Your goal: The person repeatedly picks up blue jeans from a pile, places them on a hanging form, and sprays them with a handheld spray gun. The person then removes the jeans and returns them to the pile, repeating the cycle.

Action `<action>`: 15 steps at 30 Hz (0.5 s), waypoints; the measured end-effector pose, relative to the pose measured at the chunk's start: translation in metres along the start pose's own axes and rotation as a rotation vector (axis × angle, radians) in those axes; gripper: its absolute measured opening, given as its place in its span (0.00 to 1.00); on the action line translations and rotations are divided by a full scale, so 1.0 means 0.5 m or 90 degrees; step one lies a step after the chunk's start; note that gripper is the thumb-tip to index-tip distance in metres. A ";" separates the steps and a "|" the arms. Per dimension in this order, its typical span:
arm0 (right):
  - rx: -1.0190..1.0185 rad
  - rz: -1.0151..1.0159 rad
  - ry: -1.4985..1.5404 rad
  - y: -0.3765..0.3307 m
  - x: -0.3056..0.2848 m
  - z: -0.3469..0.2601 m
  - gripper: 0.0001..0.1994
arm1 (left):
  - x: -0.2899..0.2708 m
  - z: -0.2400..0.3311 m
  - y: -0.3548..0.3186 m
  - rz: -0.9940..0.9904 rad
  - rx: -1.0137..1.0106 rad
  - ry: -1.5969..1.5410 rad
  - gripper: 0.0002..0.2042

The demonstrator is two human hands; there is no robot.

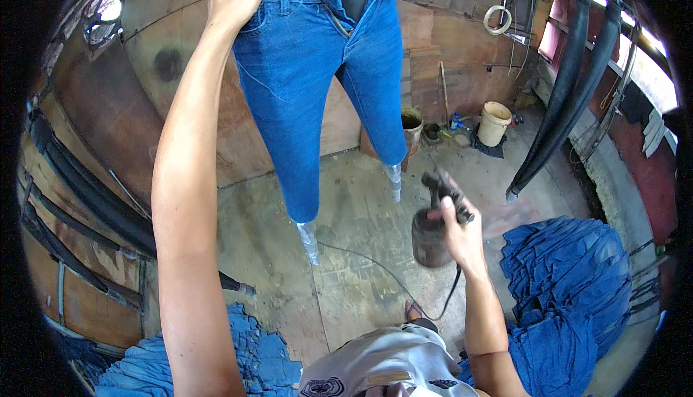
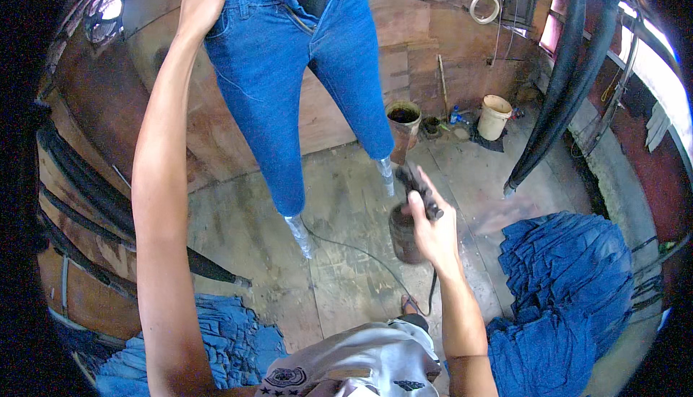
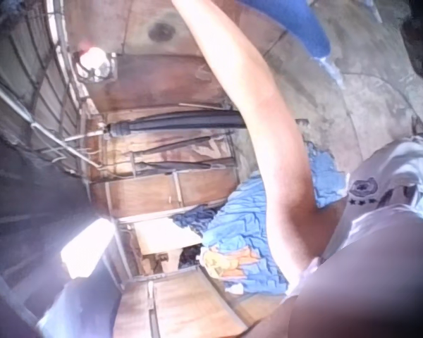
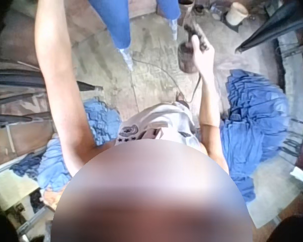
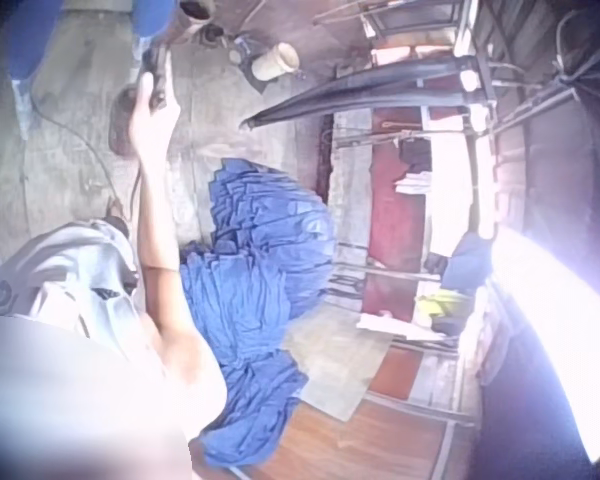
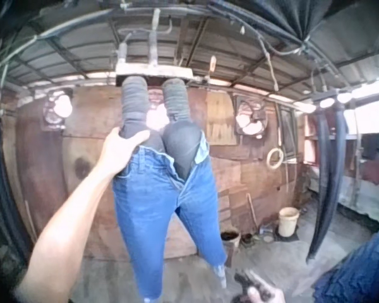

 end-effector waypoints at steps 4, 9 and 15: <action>-0.214 0.072 0.105 0.050 -0.061 -0.152 0.32 | 0.004 0.001 0.004 -0.062 -0.014 -0.088 0.33; -0.268 0.090 0.197 0.078 -0.112 -0.210 0.33 | 0.007 -0.003 0.019 -0.106 -0.020 -0.139 0.28; -0.036 -0.071 0.099 0.110 -0.078 -0.089 0.24 | 0.001 -0.015 0.038 -0.151 -0.059 -0.179 0.27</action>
Point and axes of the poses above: each hand's wrist, its own y-axis towards the middle knuckle, its own x-axis out of the palm, z = x × y, the point moved 4 cm from there along y, towards the middle knuckle, and after that the axes turned 9 degrees about -y, right-handed, at the moved point
